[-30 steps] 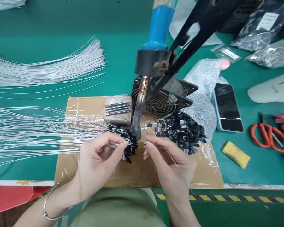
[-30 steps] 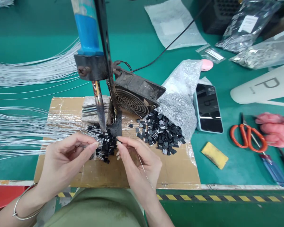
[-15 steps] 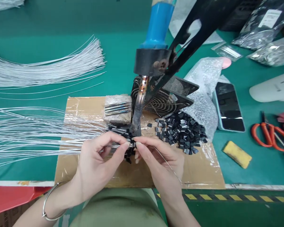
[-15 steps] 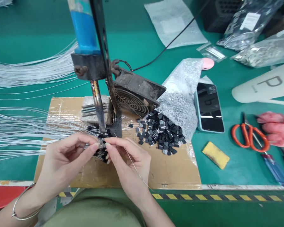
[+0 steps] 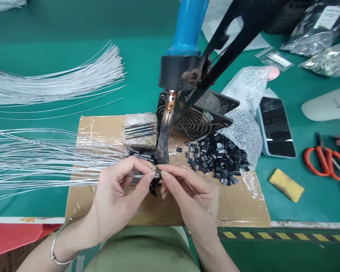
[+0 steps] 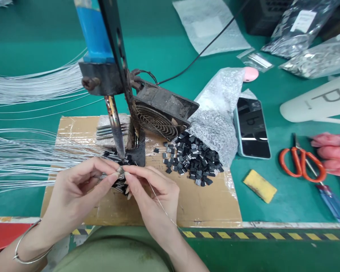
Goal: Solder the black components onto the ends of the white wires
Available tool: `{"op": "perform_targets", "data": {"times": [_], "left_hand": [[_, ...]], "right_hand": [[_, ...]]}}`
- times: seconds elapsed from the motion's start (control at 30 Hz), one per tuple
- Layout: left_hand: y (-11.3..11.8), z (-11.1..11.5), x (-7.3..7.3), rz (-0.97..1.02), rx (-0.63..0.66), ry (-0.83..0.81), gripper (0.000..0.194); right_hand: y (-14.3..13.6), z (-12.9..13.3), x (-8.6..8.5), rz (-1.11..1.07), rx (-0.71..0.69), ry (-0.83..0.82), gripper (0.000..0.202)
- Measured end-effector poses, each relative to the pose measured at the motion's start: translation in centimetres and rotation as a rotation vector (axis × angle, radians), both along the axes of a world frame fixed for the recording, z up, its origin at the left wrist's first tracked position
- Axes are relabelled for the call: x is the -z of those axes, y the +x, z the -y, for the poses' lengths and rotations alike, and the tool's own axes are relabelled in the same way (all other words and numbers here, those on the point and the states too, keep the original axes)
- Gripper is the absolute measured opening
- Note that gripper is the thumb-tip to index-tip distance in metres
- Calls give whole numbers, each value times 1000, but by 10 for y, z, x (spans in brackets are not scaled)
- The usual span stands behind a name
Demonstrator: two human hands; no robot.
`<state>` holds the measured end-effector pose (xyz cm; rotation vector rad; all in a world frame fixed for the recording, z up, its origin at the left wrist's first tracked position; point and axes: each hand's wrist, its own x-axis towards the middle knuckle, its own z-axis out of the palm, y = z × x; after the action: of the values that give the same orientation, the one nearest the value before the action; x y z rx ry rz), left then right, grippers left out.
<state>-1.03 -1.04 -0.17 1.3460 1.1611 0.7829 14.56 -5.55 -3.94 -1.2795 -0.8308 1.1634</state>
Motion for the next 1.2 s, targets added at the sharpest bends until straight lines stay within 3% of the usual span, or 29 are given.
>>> {"op": "perform_targets", "data": {"times": [0.53,0.73,0.83,0.93,1.07,1.2], "left_hand": [[3,0,2,5,-2,6,16],[3,-1,4,-86,-1,20,14],[3,-4,1,-119,-10,28,15],[5,-8,-3,-169,-10,15,14],[7,-11,-6,-200,-12,0,13],[7,-12,-4,-190,-9,-16,12]], "right_hand": [[0,6,1,51,-5,-27,17],[2,16,6,228,-2,73,42],[3,18,6,247,18,60,36],[6,18,4,308,65,56,15],[11,16,1,439,30,131,29],[10,14,-2,420,11,204,18]]}}
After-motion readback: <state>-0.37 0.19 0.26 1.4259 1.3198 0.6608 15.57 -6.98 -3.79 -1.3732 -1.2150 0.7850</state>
